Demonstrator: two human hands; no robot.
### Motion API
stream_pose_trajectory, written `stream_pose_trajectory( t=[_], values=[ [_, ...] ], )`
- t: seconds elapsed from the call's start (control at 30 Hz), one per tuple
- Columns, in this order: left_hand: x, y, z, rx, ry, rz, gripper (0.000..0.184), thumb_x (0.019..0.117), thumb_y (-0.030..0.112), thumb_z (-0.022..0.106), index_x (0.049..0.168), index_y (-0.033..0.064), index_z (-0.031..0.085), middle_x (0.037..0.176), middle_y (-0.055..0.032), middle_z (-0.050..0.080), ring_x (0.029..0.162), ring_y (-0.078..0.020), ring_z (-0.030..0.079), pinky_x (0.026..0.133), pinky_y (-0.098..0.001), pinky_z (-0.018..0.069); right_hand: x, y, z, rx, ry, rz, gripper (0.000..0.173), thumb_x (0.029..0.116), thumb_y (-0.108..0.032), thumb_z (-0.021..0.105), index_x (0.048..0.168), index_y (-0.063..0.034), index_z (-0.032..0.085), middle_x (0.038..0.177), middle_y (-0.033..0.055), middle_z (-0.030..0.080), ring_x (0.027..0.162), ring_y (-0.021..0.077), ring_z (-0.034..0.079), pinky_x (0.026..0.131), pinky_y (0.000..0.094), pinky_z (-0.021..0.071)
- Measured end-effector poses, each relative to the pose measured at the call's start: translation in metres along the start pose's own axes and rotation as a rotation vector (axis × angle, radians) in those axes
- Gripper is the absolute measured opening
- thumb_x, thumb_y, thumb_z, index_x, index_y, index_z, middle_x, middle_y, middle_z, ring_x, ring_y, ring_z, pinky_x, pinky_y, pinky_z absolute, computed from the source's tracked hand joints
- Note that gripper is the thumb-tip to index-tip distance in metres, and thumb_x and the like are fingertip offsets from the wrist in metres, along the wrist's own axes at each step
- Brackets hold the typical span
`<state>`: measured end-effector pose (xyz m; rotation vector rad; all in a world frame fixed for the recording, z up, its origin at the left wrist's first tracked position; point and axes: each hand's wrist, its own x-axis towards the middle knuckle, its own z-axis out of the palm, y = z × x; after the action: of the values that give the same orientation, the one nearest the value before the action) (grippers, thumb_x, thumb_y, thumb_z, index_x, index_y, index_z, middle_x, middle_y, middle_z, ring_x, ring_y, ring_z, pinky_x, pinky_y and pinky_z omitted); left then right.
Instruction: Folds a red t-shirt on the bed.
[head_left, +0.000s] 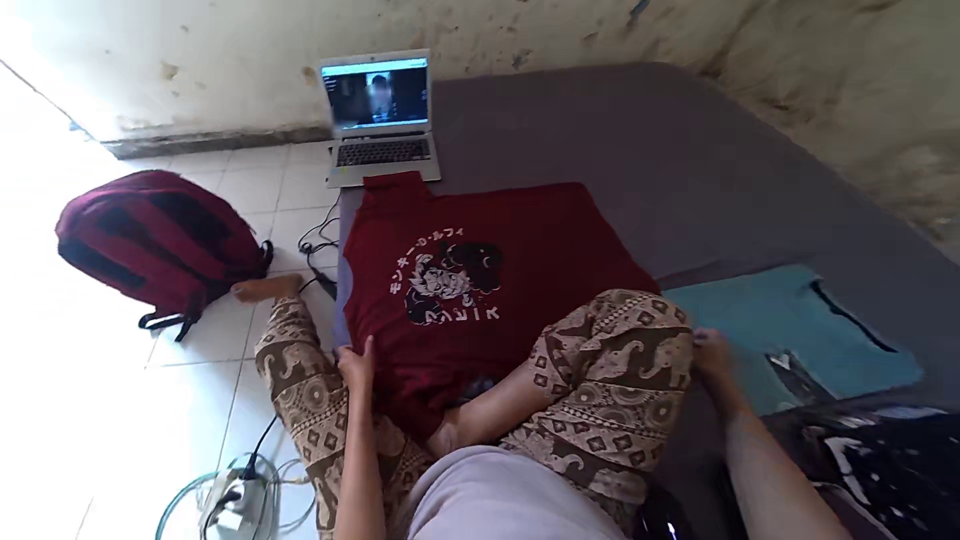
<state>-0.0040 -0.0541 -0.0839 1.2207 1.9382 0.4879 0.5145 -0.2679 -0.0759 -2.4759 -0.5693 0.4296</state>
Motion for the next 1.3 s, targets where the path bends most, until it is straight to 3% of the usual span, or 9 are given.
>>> stream_pose_trajectory(
  t=[0.2, 0.33, 0.43, 0.53, 0.7, 0.87, 1.07, 1.17, 1.3],
  values=[
    [-0.037, -0.003, -0.003, 0.059, -0.067, 0.012, 0.073, 0.086, 0.002, 0.079, 0.143, -0.0157, 0.036, 0.131, -0.0382, 0.055, 0.127, -0.0466, 0.056, 0.109, -0.0509, 0.0426, 0.005, 0.029, -0.011, 0.131, -0.029, -0.101, 0.056, 0.0863, 0.014, 0.068, 0.137, 0.018, 0.045, 0.133, 0.0407, 0.053, 0.125, 0.048, 0.053, 0.106, 0.0532, 0.0413],
    [-0.042, -0.001, -0.006, 0.073, -0.057, 0.013, 0.078, 0.0922, 0.013, 0.076, 0.146, -0.0157, 0.028, 0.127, -0.0382, 0.058, 0.122, -0.046, 0.06, 0.107, -0.0498, 0.045, 0.011, 0.035, -0.018, 0.223, 0.028, -0.347, 0.043, 0.0871, 0.015, 0.063, 0.129, 0.0211, 0.054, 0.139, 0.0401, 0.051, 0.136, 0.0474, 0.047, 0.116, 0.0499, 0.0348],
    [-0.048, -0.009, -0.016, 0.035, -0.14, 0.157, 0.096, 0.0869, 0.019, 0.082, 0.154, -0.0082, 0.019, 0.124, -0.0375, 0.06, 0.113, -0.0481, 0.064, 0.101, -0.0545, 0.0477, 0.003, 0.015, -0.024, 0.358, -0.049, -0.21, 0.027, 0.0965, 0.01, 0.056, 0.121, 0.0195, 0.06, 0.125, 0.0309, 0.063, 0.116, 0.0203, 0.061, 0.103, 0.029, 0.0458],
    [-0.06, -0.026, -0.022, 0.069, -0.46, 0.39, 0.073, 0.0918, 0.015, 0.076, 0.152, -0.0028, 0.037, 0.144, -0.0279, 0.054, 0.126, -0.0428, 0.059, 0.109, -0.0556, 0.0447, 0.004, -0.003, -0.038, 0.399, -0.24, 0.006, 0.029, 0.1016, 0.004, 0.052, 0.129, 0.0132, 0.055, 0.115, 0.0196, 0.064, 0.09, 0.003, 0.06, 0.083, 0.0191, 0.0504],
    [-0.055, -0.031, -0.039, -0.254, -0.627, 0.473, 0.022, 0.0987, 0.002, 0.054, 0.115, -0.0038, 0.068, 0.115, -0.0089, 0.069, 0.107, -0.0116, 0.065, 0.097, -0.0326, 0.0524, 0.026, -0.02, -0.062, 0.136, -0.364, -0.081, 0.027, 0.0947, 0.014, 0.057, 0.121, 0.0149, 0.06, 0.117, 0.027, 0.063, 0.098, 0.018, 0.06, 0.091, 0.0336, 0.0495],
    [-0.017, 0.04, -0.051, -0.603, -0.439, 0.232, 0.031, 0.1071, 0.007, 0.042, 0.135, -0.0016, 0.052, 0.116, -0.0045, 0.064, 0.092, -0.0042, 0.064, 0.08, -0.0253, 0.0546, 0.056, -0.07, -0.058, 0.188, -0.229, -0.14, 0.026, 0.1027, 0.004, 0.052, 0.125, 0.0145, 0.059, 0.123, 0.0302, 0.061, 0.096, 0.0188, 0.066, 0.09, 0.0305, 0.0539],
    [0.069, 0.086, -0.009, -0.796, -0.417, -0.099, 0.037, 0.1101, 0.013, 0.034, 0.146, 0.0084, 0.042, 0.11, -0.0049, 0.061, 0.088, -0.0085, 0.061, 0.076, -0.026, 0.0509, 0.107, -0.108, -0.018, 0.165, -0.216, -0.06, 0.031, 0.1036, -0.002, 0.056, 0.131, 0.012, 0.055, 0.121, 0.029, 0.06, 0.088, 0.0188, 0.063, 0.083, 0.0303, 0.0532],
    [0.085, 0.088, 0.011, -0.746, -0.364, -0.141, 0.043, 0.1116, 0.015, 0.033, 0.152, 0.0011, 0.035, 0.146, -0.0169, 0.048, 0.121, -0.0181, 0.055, 0.098, -0.0303, 0.0454, 0.126, -0.114, 0.002, 0.046, -0.262, -0.052, 0.032, 0.1039, -0.005, 0.057, 0.133, 0.0091, 0.056, 0.121, 0.0288, 0.061, 0.088, 0.0229, 0.06, 0.083, 0.0351, 0.0506],
    [0.082, 0.081, 0.014, -0.448, -0.369, 0.011, 0.052, 0.1088, 0.022, 0.048, 0.155, 0.0015, 0.032, 0.151, -0.0279, 0.042, 0.13, -0.036, 0.053, 0.103, -0.0481, 0.0475, 0.148, -0.103, 0.018, -0.026, -0.276, -0.076, 0.034, 0.1, -0.005, 0.064, 0.13, 0.0094, 0.06, 0.129, 0.0338, 0.06, 0.118, 0.041, 0.059, 0.104, 0.0517, 0.0436]
  ],
)
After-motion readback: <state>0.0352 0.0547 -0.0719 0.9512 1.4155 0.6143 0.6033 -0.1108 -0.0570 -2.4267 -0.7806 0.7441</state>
